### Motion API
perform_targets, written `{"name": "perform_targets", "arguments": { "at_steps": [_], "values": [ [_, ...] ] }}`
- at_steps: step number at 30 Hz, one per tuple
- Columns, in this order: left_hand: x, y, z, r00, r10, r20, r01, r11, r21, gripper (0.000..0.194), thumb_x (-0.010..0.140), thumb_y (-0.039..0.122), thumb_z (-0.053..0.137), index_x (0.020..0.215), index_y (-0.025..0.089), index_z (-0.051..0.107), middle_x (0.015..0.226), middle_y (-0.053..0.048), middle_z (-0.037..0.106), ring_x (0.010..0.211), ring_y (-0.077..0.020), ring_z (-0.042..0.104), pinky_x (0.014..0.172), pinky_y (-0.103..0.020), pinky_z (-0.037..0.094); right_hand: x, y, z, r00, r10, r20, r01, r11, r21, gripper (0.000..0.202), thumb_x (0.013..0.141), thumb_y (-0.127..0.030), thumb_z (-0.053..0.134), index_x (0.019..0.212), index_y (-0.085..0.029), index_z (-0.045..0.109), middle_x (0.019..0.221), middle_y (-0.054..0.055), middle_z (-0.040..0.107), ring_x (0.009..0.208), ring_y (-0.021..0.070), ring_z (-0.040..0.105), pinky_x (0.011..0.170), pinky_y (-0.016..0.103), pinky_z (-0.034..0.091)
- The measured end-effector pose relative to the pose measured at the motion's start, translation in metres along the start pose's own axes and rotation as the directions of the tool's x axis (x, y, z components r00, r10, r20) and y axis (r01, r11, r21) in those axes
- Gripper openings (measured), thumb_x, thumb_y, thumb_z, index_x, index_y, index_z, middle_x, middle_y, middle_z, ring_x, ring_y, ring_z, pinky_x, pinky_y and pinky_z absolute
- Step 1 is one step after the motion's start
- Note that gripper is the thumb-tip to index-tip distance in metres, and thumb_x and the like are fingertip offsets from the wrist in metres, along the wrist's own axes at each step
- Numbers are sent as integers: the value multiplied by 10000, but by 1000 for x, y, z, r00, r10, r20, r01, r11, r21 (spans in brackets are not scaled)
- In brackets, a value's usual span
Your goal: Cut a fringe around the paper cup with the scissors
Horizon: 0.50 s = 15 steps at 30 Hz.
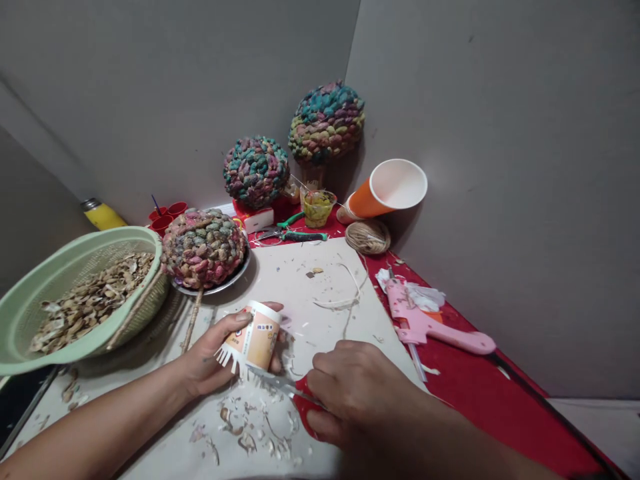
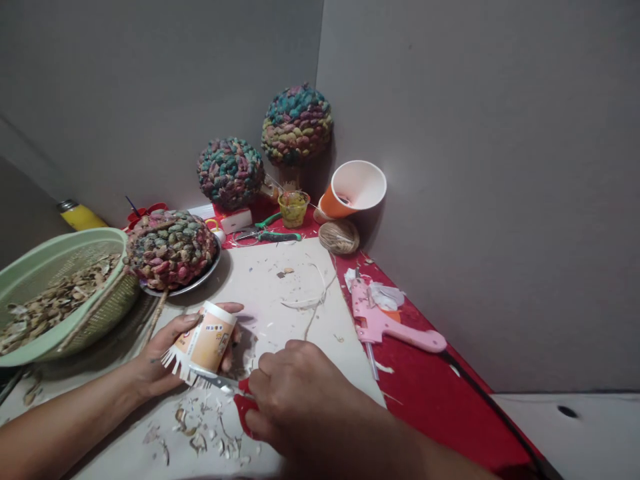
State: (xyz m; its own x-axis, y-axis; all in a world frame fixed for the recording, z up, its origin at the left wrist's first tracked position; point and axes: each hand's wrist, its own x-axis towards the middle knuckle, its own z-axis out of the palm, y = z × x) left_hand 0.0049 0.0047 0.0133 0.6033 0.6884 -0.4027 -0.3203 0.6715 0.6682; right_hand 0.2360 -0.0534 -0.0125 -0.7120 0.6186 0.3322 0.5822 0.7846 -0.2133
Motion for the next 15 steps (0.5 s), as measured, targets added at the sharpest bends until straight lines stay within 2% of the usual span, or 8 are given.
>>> {"name": "perform_targets", "arguments": {
  "at_steps": [3, 6, 9, 11, 12, 13, 15],
  "values": [
    [0, 3, 3, 984, 92, -155, -82, 994, 73, 659, 787, 511, 703, 1329, 151, 600, 1084, -148, 755, 914, -281, 722, 825, -382, 537, 7, 0, -3, 998, 32, -47, -34, 999, -25, 237, 883, -227, 555, 650, -182, 542, 591, -2, 573, 530, 129, 401, 566, 321, 195],
    [0, 6, 6, 924, 213, -317, -171, 973, 154, 672, 824, 591, 631, 1338, 159, 595, 1288, -154, 689, 1119, -307, 660, 959, -406, 486, 13, 1, -7, 990, 134, -53, -135, 991, -23, 202, 827, -211, 586, 630, -176, 560, 578, 3, 587, 505, 121, 371, 560, 313, 184],
    [-1, 5, 2, 851, 380, -363, -294, 917, 270, 655, 859, 622, 560, 1328, 166, 602, 1353, -146, 655, 1242, -334, 588, 1036, -457, 445, 16, 1, -11, 957, 290, -10, -289, 956, 47, 156, 775, -215, 615, 632, -164, 575, 603, 4, 598, 516, 109, 355, 565, 296, 187],
    [-4, 2, -4, 772, 565, -293, -415, 796, 441, 541, 901, 558, 544, 1289, 191, 634, 1374, -124, 644, 1289, -326, 555, 1079, -472, 418, 17, 1, -14, 926, 375, 47, -378, 917, 129, 164, 750, -205, 620, 610, -156, 551, 601, -6, 574, 526, 98, 337, 562, 283, 184],
    [-6, 1, -8, 721, 660, -209, -465, 685, 561, 465, 915, 500, 559, 1267, 211, 654, 1372, -110, 646, 1298, -311, 551, 1091, -464, 412, 18, 1, -16, 911, 403, 81, -412, 893, 181, 180, 736, -191, 622, 588, -153, 526, 592, -15, 550, 529, 91, 328, 557, 275, 186],
    [-7, 1, -11, 660, 744, -106, -507, 546, 667, 387, 913, 424, 597, 1244, 238, 673, 1367, -89, 651, 1305, -287, 546, 1108, -440, 401, 19, 0, -18, 899, 422, 121, -439, 865, 243, 200, 720, -172, 624, 566, -150, 498, 581, -25, 523, 530, 84, 323, 552, 264, 192],
    [-11, 1, -14, 546, 827, 138, -565, 241, 789, 317, 876, 235, 669, 1187, 284, 700, 1311, -48, 682, 1269, -229, 576, 1100, -377, 417, 21, -1, -21, 879, 429, 207, -476, 785, 395, 239, 691, -118, 612, 526, -146, 443, 551, -48, 455, 518, 67, 322, 533, 237, 213]
  ]
}}
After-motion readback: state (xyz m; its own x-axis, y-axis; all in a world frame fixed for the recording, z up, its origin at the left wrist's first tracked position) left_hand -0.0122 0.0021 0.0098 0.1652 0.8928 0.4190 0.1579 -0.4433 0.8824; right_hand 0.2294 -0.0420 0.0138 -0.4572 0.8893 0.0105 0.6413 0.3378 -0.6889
